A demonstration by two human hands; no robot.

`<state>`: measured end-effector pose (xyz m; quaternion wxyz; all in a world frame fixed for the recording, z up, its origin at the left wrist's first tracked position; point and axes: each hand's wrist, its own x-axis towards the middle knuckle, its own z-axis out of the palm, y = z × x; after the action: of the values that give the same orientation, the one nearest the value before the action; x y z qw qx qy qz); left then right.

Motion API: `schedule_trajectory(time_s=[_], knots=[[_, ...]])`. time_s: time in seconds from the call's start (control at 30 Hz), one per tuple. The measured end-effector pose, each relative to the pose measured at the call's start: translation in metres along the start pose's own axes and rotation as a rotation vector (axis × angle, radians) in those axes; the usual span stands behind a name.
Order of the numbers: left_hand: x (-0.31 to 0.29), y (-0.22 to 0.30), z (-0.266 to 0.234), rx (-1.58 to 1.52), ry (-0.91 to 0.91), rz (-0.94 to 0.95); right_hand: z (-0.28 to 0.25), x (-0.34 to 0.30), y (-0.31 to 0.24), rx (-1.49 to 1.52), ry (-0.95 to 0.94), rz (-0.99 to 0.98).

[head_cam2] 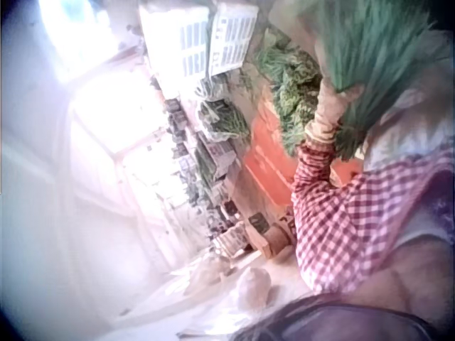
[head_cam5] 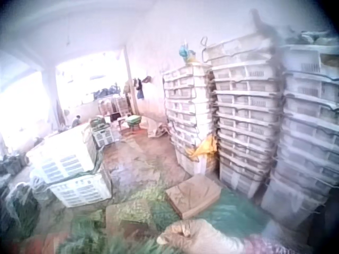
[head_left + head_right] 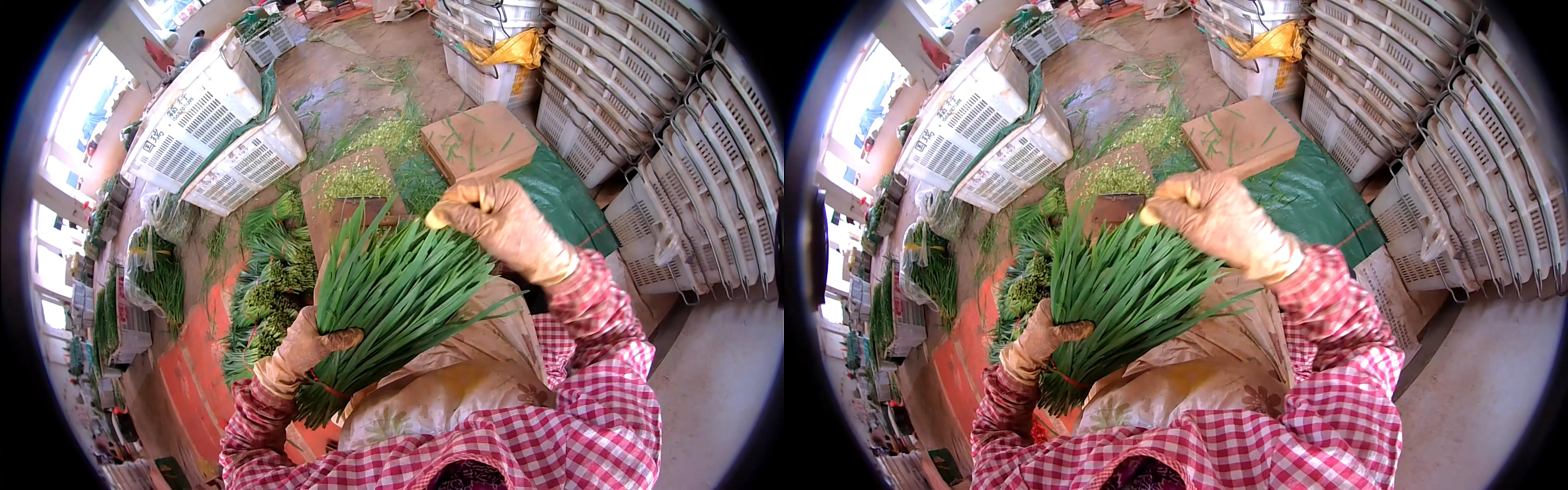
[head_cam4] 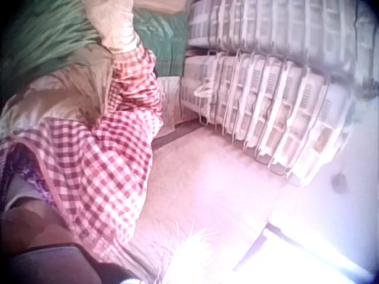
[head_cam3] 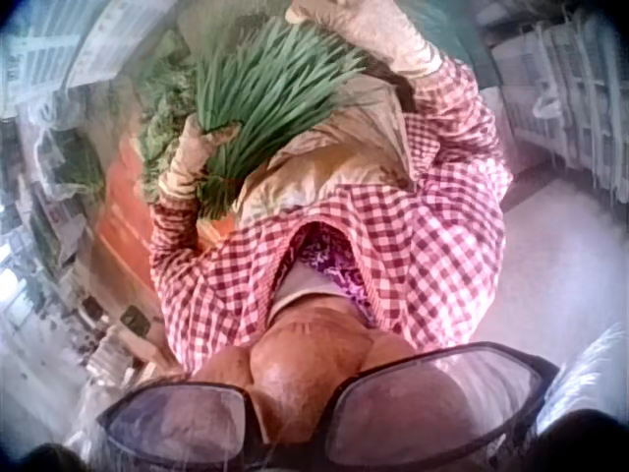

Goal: The person cuts the root ends off bundles of green onions using a large knife on a wooden board and removes yellowing leaves by hand before placing the bundles aside.

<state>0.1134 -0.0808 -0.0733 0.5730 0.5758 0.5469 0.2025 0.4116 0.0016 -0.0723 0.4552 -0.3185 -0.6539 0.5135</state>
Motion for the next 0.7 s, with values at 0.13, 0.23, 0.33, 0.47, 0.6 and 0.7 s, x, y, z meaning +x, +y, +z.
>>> schedule_trajectory(time_s=[0.13,0.23,0.33,0.47,0.6,0.7], knots=[[0.002,-0.012,-0.004,-0.026,-0.012,-0.045,-0.014,0.002,-0.010,-0.920,0.071,-0.306],[0.001,-0.013,-0.005,0.004,-0.009,-0.021,0.013,0.000,-0.021,-1.669,-0.048,-0.492],[0.002,-0.005,-0.004,0.003,-0.006,-0.031,0.026,0.009,-0.013,-1.767,0.032,-0.741],[0.001,-0.013,-0.007,-0.001,0.028,0.016,0.030,0.016,0.010,-1.419,-0.053,-0.741],[0.003,-0.029,-0.022,0.007,0.073,-0.007,0.012,0.010,-0.017,-0.100,0.109,0.087],[0.009,-0.046,-0.034,0.010,0.097,0.038,-0.031,0.002,-0.012,-0.289,0.185,-0.021]])
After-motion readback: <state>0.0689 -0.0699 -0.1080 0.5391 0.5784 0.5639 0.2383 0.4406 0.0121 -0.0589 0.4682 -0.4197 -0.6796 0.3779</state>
